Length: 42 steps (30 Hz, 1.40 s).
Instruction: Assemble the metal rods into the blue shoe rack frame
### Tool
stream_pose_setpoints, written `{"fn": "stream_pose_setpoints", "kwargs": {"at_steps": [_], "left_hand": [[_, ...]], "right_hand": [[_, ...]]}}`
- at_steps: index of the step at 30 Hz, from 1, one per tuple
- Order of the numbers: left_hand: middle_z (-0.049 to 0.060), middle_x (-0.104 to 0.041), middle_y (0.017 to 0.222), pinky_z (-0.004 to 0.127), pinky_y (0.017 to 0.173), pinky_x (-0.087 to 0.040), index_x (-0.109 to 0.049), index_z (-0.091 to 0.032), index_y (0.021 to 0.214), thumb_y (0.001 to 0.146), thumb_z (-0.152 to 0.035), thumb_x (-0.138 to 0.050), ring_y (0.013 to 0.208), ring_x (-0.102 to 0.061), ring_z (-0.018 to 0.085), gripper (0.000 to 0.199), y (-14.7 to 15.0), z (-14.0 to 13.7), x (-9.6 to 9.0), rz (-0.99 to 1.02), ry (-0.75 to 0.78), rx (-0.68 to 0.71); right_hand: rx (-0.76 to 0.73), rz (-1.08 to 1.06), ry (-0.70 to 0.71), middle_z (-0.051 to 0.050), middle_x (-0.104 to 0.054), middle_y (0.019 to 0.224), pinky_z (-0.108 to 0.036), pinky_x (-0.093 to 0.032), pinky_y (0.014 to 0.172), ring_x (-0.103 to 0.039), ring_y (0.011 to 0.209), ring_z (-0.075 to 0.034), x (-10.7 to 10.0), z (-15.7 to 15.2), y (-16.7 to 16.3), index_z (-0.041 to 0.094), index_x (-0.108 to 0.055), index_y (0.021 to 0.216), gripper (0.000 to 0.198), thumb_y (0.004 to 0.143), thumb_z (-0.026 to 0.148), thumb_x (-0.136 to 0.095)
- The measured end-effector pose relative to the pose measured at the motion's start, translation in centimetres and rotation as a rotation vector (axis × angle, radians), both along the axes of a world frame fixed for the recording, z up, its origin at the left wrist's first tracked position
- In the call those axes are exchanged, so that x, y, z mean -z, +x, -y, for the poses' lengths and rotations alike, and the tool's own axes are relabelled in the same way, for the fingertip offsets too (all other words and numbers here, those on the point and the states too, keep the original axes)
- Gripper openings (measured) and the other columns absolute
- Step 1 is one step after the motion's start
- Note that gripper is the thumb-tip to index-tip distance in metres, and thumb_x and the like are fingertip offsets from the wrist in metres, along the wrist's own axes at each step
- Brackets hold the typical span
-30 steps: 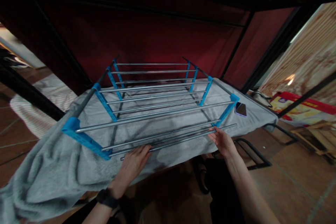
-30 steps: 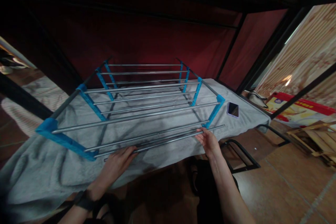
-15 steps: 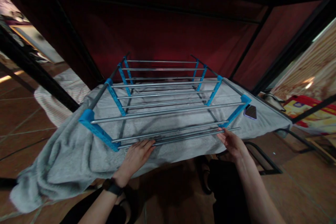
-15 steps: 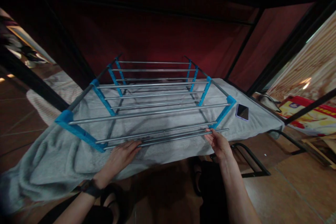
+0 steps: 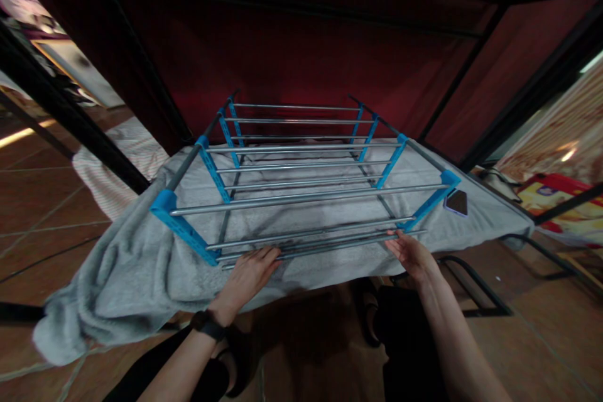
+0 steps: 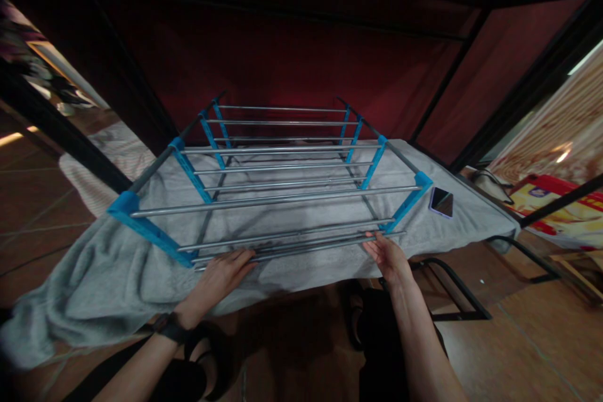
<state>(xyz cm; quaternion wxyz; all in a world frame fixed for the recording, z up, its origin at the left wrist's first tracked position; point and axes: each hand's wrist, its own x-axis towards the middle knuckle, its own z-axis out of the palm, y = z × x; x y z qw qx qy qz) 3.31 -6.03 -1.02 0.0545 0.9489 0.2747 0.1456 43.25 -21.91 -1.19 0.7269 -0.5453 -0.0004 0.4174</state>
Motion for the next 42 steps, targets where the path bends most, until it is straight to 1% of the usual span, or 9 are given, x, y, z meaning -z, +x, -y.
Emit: {"fn": "stream_pose_setpoints", "kwargs": {"at_steps": [3,6,9,14,20,28,33,39,42], "left_hand": [[0.006,-0.072,0.099,0.031,0.075,-0.05,-0.063,-0.021,0.108,0.102,-0.03,-0.041,0.09,-0.069,0.02,0.024,0.1,0.1,-0.3,-0.03,0.005,-0.005],[0.007,-0.072,0.1,0.031,0.074,-0.05,-0.063,-0.021,0.111,0.102,-0.029,-0.042,0.09,-0.069,0.02,0.024,0.1,0.0,-0.2,-0.041,0.004,-0.008],[0.007,-0.073,0.105,0.03,0.075,-0.05,-0.063,-0.021,0.114,0.102,-0.03,-0.044,0.093,-0.07,0.02,0.024,0.0,-0.1,0.1,-0.038,0.012,-0.013],[0.007,-0.073,0.109,0.032,0.08,-0.052,-0.063,-0.021,0.117,0.102,-0.033,-0.042,0.097,-0.07,0.021,0.028,-0.2,-0.3,0.5,-0.036,-0.011,0.001],[0.006,-0.073,0.106,0.033,0.076,-0.051,-0.063,-0.022,0.115,0.102,-0.035,-0.041,0.094,-0.07,0.022,0.029,-0.4,-0.6,1.0,-0.05,-0.051,-0.008],[0.005,-0.073,0.103,0.032,0.076,-0.05,-0.062,-0.022,0.114,0.103,-0.035,-0.04,0.092,-0.07,0.021,0.028,-0.4,-0.9,1.1,-0.105,-0.077,-0.008],[0.005,-0.072,0.109,0.033,0.079,-0.05,-0.061,-0.022,0.116,0.104,-0.035,-0.037,0.098,-0.069,0.022,0.03,-0.4,-0.7,1.0,-0.125,-0.087,-0.003],[0.005,-0.072,0.104,0.033,0.077,-0.049,-0.062,-0.023,0.112,0.104,-0.036,-0.037,0.094,-0.069,0.022,0.03,-0.4,-0.7,1.0,-0.145,-0.081,0.006],[0.006,-0.072,0.106,0.033,0.077,-0.049,-0.061,-0.023,0.114,0.104,-0.035,-0.037,0.095,-0.069,0.022,0.029,-0.4,-0.8,1.2,-0.14,-0.085,0.0]], "right_hand": [[0.011,-0.015,-0.003,-0.004,-0.074,0.079,-0.024,-0.064,0.068,-0.072,0.067,-0.013,0.0,-0.1,0.0,0.018,-0.063,0.083,0.02,0.092,0.005,-0.05],[0.051,-0.027,-0.005,-0.002,-0.073,0.078,-0.024,-0.064,0.066,-0.071,0.065,-0.012,0.3,-0.2,0.5,0.019,-0.063,0.083,0.022,0.092,0.005,-0.049],[0.095,-0.037,0.009,-0.002,-0.073,0.076,-0.023,-0.063,0.065,-0.071,0.065,-0.012,0.7,-0.1,1.0,0.019,-0.062,0.082,0.024,0.091,0.003,-0.047],[0.121,-0.019,0.07,-0.002,-0.073,0.078,-0.027,-0.064,0.069,-0.072,0.068,-0.013,1.4,0.2,1.7,0.018,-0.062,0.081,0.025,0.087,-0.001,-0.047],[0.137,-0.015,0.069,-0.002,-0.072,0.077,-0.028,-0.065,0.068,-0.071,0.068,-0.013,1.9,0.3,2.0,0.017,-0.064,0.079,0.023,0.09,0.003,-0.049],[0.136,-0.022,0.059,-0.002,-0.072,0.077,-0.024,-0.064,0.067,-0.071,0.069,-0.012,1.5,0.3,1.8,0.017,-0.065,0.079,0.023,0.092,0.004,-0.051],[0.136,-0.026,0.049,-0.002,-0.072,0.076,-0.021,-0.063,0.065,-0.071,0.065,-0.011,1.4,0.2,1.7,0.017,-0.065,0.08,0.024,0.093,0.004,-0.05],[0.121,-0.043,0.039,0.0,-0.071,0.072,-0.019,-0.062,0.061,-0.068,0.058,-0.009,0.9,0.0,1.2,0.017,-0.065,0.078,0.026,0.094,0.004,-0.05],[0.126,-0.049,0.039,0.0,-0.071,0.071,-0.019,-0.061,0.061,-0.067,0.057,-0.009,0.8,-0.1,0.9,0.017,-0.064,0.076,0.027,0.094,0.004,-0.049]]}}
